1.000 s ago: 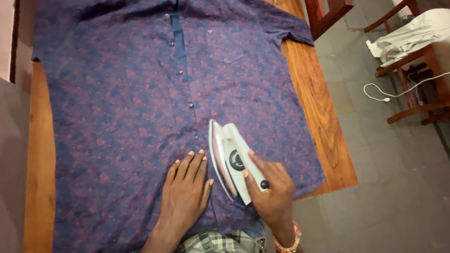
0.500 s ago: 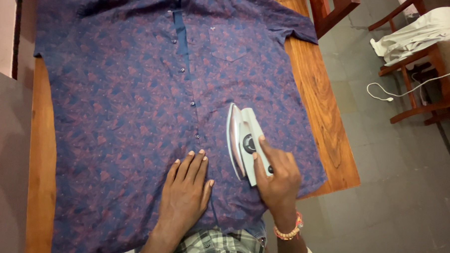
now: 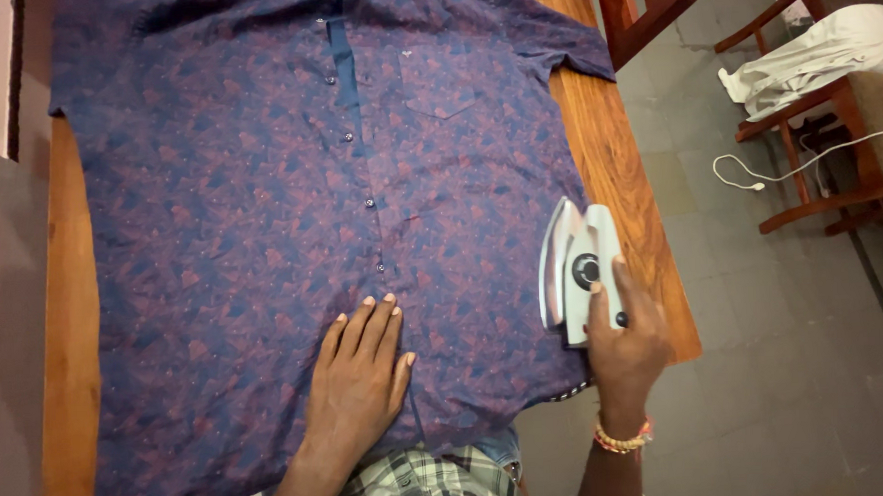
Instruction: The person irons a patterned shirt laid flat on a wooden table. They smooth the fabric with one hand while moving a white electric iron with the other across the front, back, and sleeves. The shirt is flipped over midway to iron the reverse side.
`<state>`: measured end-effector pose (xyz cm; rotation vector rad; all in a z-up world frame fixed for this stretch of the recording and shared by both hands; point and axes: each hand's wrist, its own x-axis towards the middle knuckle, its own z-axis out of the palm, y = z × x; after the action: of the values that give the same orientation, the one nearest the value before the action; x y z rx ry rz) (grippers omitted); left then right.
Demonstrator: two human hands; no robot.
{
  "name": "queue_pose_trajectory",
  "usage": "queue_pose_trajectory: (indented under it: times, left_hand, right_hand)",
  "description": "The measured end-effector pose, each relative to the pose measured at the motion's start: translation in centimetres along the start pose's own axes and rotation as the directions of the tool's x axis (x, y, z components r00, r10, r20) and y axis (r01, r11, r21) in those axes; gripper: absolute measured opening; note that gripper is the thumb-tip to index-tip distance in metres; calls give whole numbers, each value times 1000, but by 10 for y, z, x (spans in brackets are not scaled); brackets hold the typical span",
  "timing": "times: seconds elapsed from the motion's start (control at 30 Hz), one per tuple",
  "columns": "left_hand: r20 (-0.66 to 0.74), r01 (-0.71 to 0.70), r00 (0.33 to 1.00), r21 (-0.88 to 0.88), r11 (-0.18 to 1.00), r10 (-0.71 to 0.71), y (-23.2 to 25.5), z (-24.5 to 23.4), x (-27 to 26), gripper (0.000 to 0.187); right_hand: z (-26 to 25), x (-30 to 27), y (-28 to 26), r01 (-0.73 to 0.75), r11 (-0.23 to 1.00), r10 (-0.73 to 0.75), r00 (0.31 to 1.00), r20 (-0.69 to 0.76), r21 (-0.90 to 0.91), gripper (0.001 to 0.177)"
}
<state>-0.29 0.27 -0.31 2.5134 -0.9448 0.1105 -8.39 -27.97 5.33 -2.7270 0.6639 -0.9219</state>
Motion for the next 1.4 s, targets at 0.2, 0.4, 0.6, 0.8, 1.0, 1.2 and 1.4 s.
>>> queue_pose_trajectory:
  times: [0.2,0.4,0.6,0.8,1.0,1.2,1.4]
  left_hand:
    - [-16,-19,1000,-12,1000,19,0,0,-1,53]
    - [-90,-22,996,-178,984,6,0,-6,-2,49]
    - [-152,24,981,-524,852,-121,-5,-29,-17,43]
    - [-188,238,898,-554,798,-398,-43,-56,-41,34]
    - [-272,290,856,-451,844,-440,-78,-85,-54,32]
    - [-92,254,923,-585,770,-374,-59,-100,-44,33]
    - [47,458,858,-519,722,-511,-42,-104,-28,55]
  right_hand:
    - [-8,7,0,-335,917,316,941,118,215,38]
    - [-26,-10,-16,-419,778,323,906,273,468,45]
    - [-50,-44,-83,-737,439,322,663,676,514,60]
    - [-21,-59,-159,-760,292,-18,602,798,580,60]
    - [11,-56,-197,-697,356,-138,620,773,623,59]
    - [11,-66,-218,-603,529,-203,594,779,597,66]
    - [7,-66,-209,-458,722,-274,499,822,518,90]
